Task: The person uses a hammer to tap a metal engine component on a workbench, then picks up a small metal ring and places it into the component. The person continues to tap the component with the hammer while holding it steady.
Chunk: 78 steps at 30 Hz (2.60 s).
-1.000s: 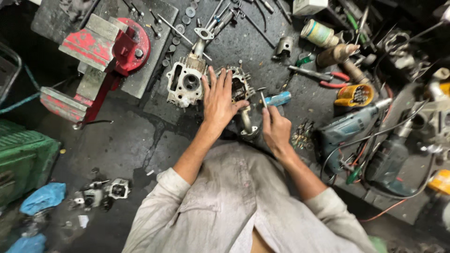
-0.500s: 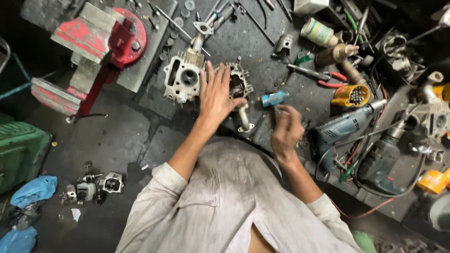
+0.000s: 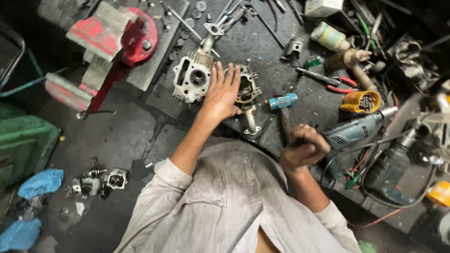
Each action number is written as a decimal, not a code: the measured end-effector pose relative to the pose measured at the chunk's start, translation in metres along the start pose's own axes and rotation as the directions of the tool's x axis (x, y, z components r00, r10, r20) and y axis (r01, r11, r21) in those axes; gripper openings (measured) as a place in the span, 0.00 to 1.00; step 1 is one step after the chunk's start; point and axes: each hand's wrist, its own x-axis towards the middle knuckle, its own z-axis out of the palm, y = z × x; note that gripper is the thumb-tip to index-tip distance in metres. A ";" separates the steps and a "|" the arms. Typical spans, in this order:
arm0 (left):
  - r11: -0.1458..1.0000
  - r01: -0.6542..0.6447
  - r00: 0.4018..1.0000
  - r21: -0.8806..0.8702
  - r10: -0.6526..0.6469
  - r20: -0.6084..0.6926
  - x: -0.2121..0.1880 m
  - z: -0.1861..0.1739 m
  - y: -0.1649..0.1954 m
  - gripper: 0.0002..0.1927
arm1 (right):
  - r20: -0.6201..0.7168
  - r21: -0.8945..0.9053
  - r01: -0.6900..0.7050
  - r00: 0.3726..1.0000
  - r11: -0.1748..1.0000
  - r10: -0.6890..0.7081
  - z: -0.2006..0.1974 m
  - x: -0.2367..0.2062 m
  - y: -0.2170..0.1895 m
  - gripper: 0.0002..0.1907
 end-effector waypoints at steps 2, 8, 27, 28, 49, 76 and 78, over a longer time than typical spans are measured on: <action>1.000 0.001 1.000 0.017 -0.001 0.018 0.001 0.001 -0.001 0.71 | 0.225 -0.107 -0.069 0.970 0.992 0.091 0.010 -0.008 0.008 0.19; 0.999 0.022 0.999 -0.046 -0.020 0.029 -0.002 0.001 -0.002 0.72 | 0.333 -0.477 -0.280 0.820 0.833 0.466 0.007 -0.018 0.014 0.13; 0.999 0.027 0.999 -0.031 -0.027 -0.018 -0.001 0.003 0.004 0.69 | 0.459 -0.333 -0.064 0.860 0.941 0.221 0.014 0.008 0.012 0.12; 0.999 0.026 0.999 -0.033 -0.027 -0.025 -0.001 0.003 0.004 0.69 | 0.511 -0.331 -0.012 0.838 0.944 0.190 0.015 0.007 0.012 0.12; 0.999 0.016 0.996 -0.045 -0.020 -0.088 -0.003 0.005 0.004 0.68 | 0.133 -0.031 -0.314 0.940 0.949 0.315 -0.002 -0.001 0.012 0.11; 0.999 0.044 0.998 -0.032 -0.045 -0.037 0.002 0.010 0.005 0.67 | 0.616 -0.520 -0.006 0.690 0.854 0.380 0.006 -0.013 0.024 0.10; 0.999 0.030 0.998 -0.039 -0.032 -0.057 0.001 0.009 0.004 0.67 | 0.499 -0.506 -0.170 0.742 0.846 0.447 0.002 -0.017 0.023 0.09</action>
